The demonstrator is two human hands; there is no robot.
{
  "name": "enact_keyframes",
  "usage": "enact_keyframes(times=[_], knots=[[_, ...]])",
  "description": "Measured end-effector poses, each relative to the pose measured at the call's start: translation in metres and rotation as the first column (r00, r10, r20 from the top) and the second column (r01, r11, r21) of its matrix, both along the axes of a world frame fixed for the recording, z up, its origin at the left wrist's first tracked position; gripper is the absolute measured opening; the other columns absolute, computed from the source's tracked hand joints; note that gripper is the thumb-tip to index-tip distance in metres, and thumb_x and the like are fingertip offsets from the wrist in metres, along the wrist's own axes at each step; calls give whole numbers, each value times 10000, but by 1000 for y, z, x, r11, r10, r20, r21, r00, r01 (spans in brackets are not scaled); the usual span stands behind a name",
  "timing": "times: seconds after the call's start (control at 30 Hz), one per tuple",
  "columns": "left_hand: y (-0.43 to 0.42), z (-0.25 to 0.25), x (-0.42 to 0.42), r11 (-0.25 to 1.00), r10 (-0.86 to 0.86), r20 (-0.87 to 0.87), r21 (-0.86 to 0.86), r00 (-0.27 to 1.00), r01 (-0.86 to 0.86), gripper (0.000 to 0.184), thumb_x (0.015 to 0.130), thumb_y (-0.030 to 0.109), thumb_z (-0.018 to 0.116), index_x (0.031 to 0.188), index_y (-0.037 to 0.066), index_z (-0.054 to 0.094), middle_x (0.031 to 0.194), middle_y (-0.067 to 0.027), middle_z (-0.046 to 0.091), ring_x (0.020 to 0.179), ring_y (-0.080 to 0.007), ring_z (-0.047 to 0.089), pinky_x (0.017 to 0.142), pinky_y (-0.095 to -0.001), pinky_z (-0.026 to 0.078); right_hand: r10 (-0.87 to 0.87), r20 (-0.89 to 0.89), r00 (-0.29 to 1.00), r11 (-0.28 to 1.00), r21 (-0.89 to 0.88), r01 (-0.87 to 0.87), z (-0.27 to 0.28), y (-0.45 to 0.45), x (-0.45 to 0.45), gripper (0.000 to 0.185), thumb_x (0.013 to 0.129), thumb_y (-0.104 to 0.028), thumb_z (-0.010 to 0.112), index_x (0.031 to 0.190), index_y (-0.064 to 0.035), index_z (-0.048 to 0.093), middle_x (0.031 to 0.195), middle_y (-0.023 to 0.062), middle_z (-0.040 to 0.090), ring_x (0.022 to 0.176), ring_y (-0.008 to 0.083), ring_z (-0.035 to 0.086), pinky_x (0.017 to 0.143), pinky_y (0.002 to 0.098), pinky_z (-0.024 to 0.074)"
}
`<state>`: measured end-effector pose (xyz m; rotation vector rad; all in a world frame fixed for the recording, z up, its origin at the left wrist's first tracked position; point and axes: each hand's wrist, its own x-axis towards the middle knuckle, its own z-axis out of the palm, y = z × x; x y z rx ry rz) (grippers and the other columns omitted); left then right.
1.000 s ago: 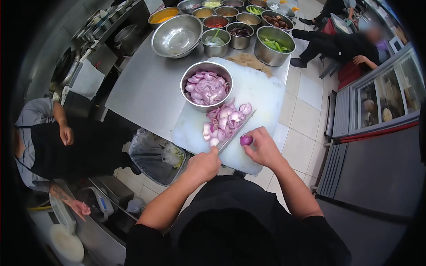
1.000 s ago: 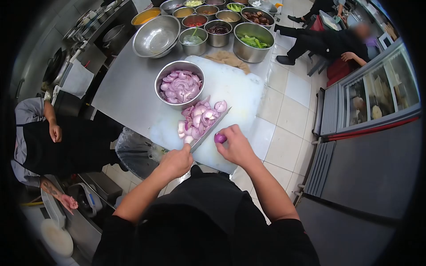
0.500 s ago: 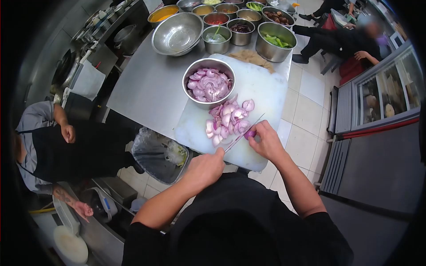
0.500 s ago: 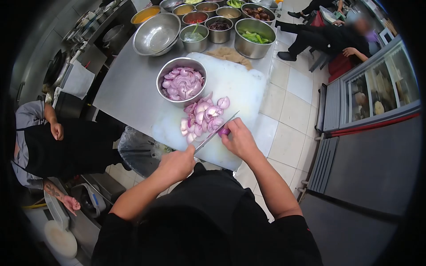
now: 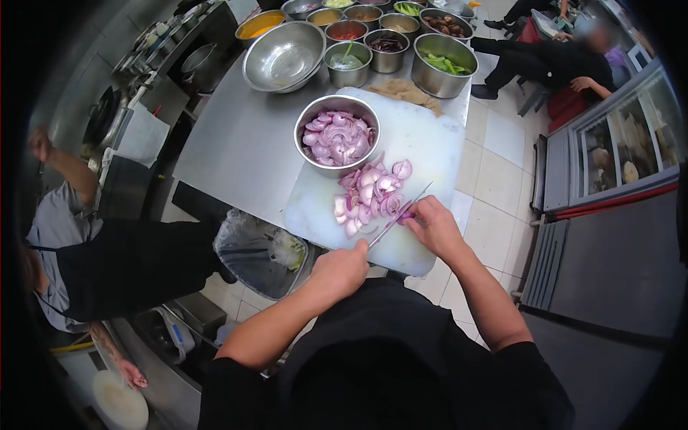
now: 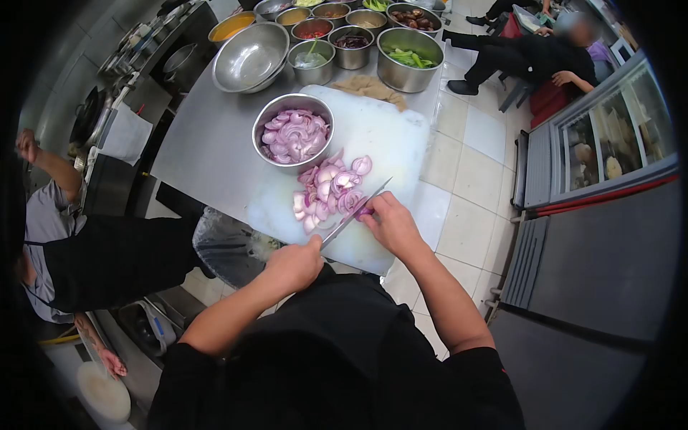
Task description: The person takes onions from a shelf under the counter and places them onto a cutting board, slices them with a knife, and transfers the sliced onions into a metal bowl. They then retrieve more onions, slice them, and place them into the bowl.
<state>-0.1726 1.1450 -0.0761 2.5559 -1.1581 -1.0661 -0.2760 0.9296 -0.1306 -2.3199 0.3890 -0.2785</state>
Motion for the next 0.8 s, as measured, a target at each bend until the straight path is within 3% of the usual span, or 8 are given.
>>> enact_keyframes(times=[0.1,0.2,0.23,0.3,0.4,0.53,0.6,0.8], knots=[[-3,-26,12,1000,-2,-42,-25,999,1,287,976,243,478,1140,10,511,844,-275,696,825,-488,677,788,-585,512,20,18,1000,999,-41,-19,4,0,0,177,835,-88,759,961,-23,653,978,135,623,842,339,654,761,421,546],[-10,-11,35,997,77,-181,24,981,-74,333,978,247,462,1206,10,514,961,-291,695,917,-480,676,849,-574,513,327,239,914,915,-321,-243,4,-11,11,140,850,-75,729,955,-23,652,999,139,628,866,351,649,768,423,549],[-9,-7,37,992,116,-242,68,963,-102,353,979,247,455,1234,11,515,1020,-300,694,964,-475,677,875,-572,513,323,117,939,907,-322,-272,4,-12,13,129,855,-73,716,959,-23,658,1012,143,628,874,353,648,772,421,550],[-5,-10,36,996,90,-170,37,981,-85,350,979,246,459,1228,6,513,1015,-310,690,970,-481,671,882,-562,513,298,-134,945,891,-315,-326,10,-15,12,114,864,-67,690,967,-23,668,1039,151,629,889,358,646,780,417,551],[-2,-4,29,995,101,-98,-7,990,-102,334,987,259,453,1185,-4,509,975,-335,676,957,-505,653,881,-574,493,77,-201,977,997,40,-70,21,-15,10,125,876,-67,661,993,-32,688,1029,159,623,918,354,645,797,409,551],[-1,10,24,989,141,-112,-20,984,-144,324,992,265,448,1165,-3,503,949,-352,667,952,-527,639,890,-586,476,146,-102,984,987,77,-139,17,-13,-5,138,881,-39,653,1011,-44,698,1013,150,616,908,344,647,811,398,550],[-2,5,18,996,82,-121,-28,989,-86,306,987,243,457,1171,3,505,933,-330,682,920,-511,658,847,-587,493,154,-67,986,980,140,-144,14,-12,-5,128,881,-29,656,1003,-43,693,1006,145,611,904,342,645,810,399,548],[5,13,-11,999,44,-25,12,999,-44,265,978,249,486,1108,18,500,843,-299,683,837,-506,666,784,-602,502,136,60,989,990,41,-138,8,-6,-5,77,873,-30,676,950,-37,667,976,130,602,887,337,637,769,404,538]])
